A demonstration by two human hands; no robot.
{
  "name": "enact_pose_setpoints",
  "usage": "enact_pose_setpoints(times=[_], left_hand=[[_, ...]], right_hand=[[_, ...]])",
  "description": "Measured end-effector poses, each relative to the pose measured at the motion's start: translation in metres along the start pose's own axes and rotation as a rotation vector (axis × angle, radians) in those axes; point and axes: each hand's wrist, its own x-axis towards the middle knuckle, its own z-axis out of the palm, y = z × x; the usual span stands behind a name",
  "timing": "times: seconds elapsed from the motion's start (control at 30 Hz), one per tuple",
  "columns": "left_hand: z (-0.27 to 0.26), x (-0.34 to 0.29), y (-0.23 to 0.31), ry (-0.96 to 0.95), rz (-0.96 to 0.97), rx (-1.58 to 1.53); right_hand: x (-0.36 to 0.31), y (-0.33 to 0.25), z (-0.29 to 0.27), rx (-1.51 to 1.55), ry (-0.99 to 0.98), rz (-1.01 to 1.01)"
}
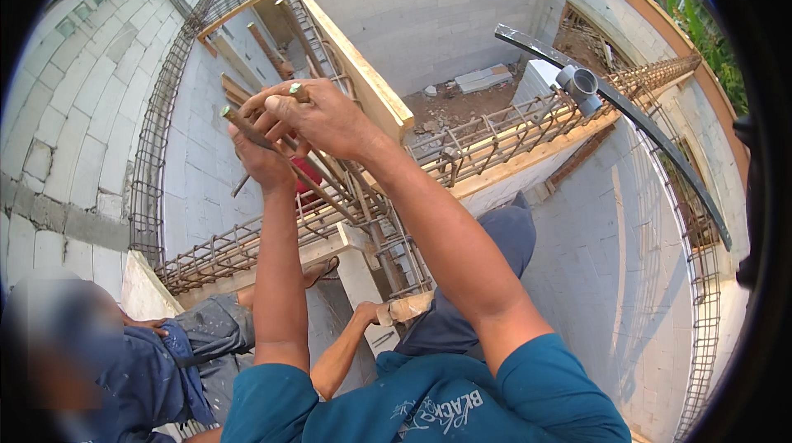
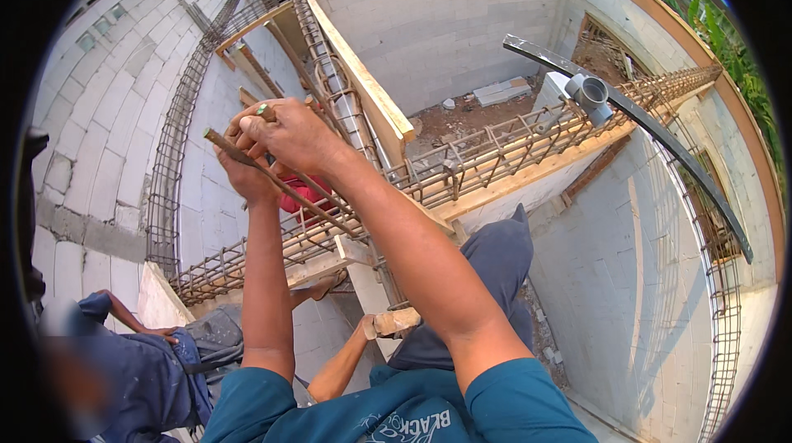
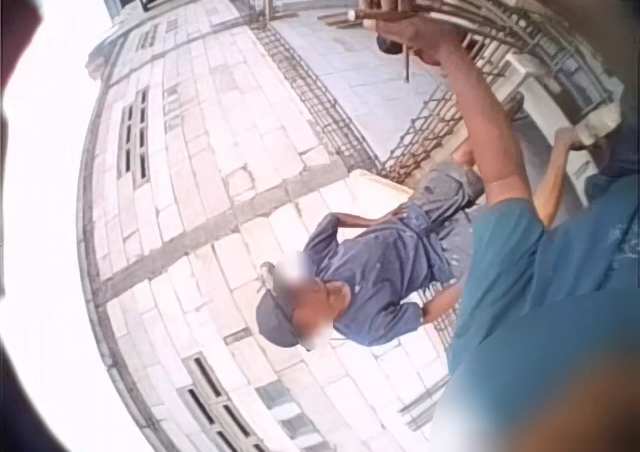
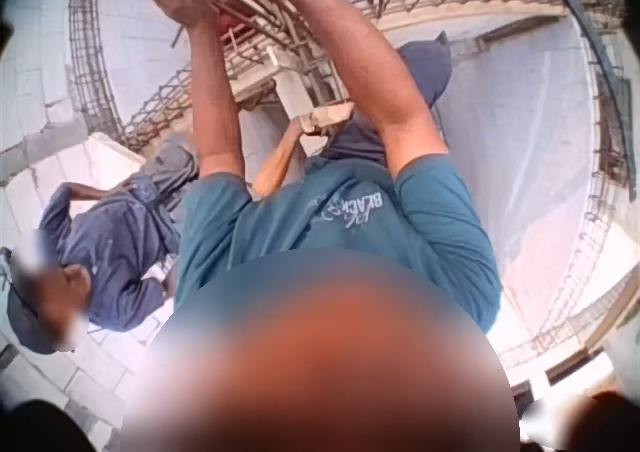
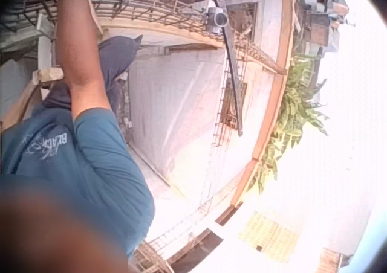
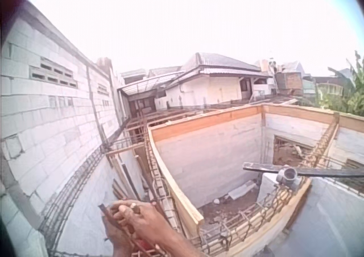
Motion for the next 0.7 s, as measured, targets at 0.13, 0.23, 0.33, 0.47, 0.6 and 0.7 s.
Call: enact_pose_setpoints(times=[0.13,0.23,0.33,0.47,0.6,0.7], left_hand=[[-0.007,-0.001,-0.006,0.025,0.029,-0.011],[-0.009,0.001,-0.007,-0.012,0.053,-0.046],[-0.007,0.003,-0.005,-0.052,0.067,-0.062],[-0.001,0.002,-0.002,0.03,0.032,-0.051],[0.003,-0.001,0.003,0.027,0.013,-0.067],[0.004,-0.003,0.004,0.017,0.023,-0.002]], right_hand=[[0.001,-0.007,0.007,-0.051,-0.002,0.043],[0.0,-0.011,0.005,-0.056,-0.001,0.04],[-0.002,-0.007,0.001,-0.087,0.028,0.075],[0.001,0.009,0.0,-0.07,0.08,-0.057],[0.003,0.022,0.001,-0.015,0.089,-0.164],[0.003,0.023,-0.004,0.013,0.05,-0.159]])
